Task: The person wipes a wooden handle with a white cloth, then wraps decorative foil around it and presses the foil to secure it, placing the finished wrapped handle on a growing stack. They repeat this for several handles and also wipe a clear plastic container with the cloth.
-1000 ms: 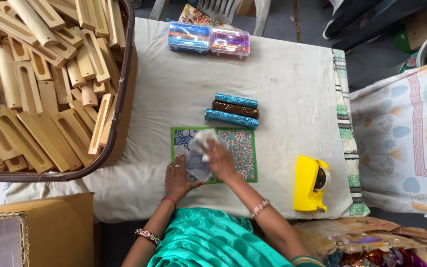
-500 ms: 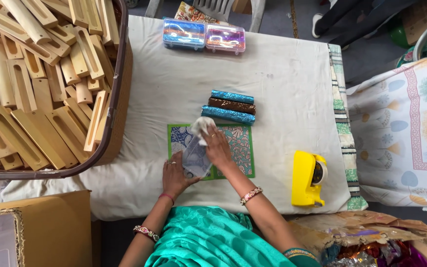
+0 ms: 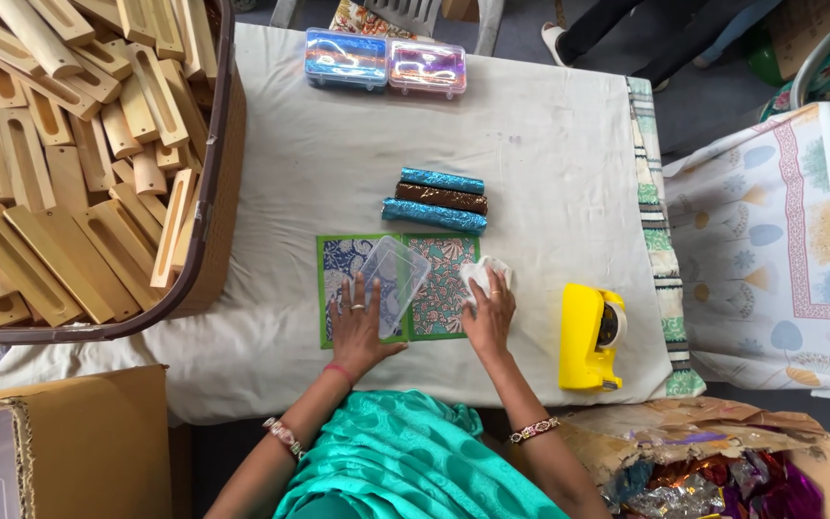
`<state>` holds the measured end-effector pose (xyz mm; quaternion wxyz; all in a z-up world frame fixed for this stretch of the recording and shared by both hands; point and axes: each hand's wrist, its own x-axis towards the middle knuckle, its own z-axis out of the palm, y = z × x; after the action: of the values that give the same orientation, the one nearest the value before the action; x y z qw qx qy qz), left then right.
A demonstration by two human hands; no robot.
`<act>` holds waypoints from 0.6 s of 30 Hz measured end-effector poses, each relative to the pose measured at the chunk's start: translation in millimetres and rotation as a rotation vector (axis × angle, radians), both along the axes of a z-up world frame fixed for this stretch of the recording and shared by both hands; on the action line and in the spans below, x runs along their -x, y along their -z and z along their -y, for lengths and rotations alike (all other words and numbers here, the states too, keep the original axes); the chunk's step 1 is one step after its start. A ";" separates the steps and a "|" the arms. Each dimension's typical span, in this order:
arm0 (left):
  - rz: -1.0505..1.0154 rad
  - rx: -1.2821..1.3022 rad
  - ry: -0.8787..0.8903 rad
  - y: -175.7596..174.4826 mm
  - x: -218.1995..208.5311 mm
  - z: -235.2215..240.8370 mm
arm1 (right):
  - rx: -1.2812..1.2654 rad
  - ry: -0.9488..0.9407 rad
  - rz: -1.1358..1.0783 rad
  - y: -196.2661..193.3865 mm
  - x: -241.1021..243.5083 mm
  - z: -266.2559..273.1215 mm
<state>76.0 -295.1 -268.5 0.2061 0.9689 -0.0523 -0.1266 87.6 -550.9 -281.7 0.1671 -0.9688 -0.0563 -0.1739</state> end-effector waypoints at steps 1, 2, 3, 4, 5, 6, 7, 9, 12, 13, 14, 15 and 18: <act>-0.056 -0.009 0.042 -7.2 -5.0 6.2 | 0.031 0.016 0.029 -20.8 -4.7 -5.6; -0.056 -0.009 0.046 -7.2 -8.5 8.6 | 0.032 0.021 0.029 -2.5 -6.6 -8.6; -0.079 -0.047 0.033 -7.0 -10.8 10.8 | -0.179 -0.053 -0.024 16.0 -7.1 -11.9; -0.102 -0.085 0.021 -6.7 -12.9 12.8 | -0.390 -0.127 -0.076 34.6 -7.5 -15.3; -0.102 -0.088 0.023 -7.6 -13.1 14.6 | -0.392 -0.124 -0.076 57.3 -11.9 -20.1; -0.113 -0.126 0.016 -8.7 -13.2 16.0 | -0.671 -0.006 -0.314 79.8 -16.3 -25.4; -0.121 -0.164 0.006 -10.0 -14.5 17.1 | -0.945 0.112 -0.555 102.1 -22.7 -31.1; -0.106 -0.180 0.011 -3.9 -14.0 17.1 | -1.127 0.161 -0.580 105.0 -23.3 -42.1; -0.058 -0.180 0.018 2.7 -13.1 14.1 | -1.383 0.225 -0.583 101.7 -25.9 -49.3; -0.025 -0.165 0.027 4.9 -11.3 14.1 | -1.460 0.247 -0.557 99.4 -24.9 -48.6; -0.028 -0.164 0.023 4.4 -10.1 13.2 | -1.457 0.246 -0.562 89.9 -24.1 -48.0; -0.003 -0.165 0.034 3.8 -10.2 12.7 | -1.559 0.241 -0.604 80.2 -24.3 -46.9; 0.034 -0.137 0.043 3.0 -13.6 7.4 | -1.636 0.211 -0.624 86.1 -23.4 -45.0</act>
<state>89.6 -302.5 -271.4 0.1358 0.9814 -0.0679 -0.1178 111.0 -505.9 -367.8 0.7992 -0.5489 0.2240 0.0984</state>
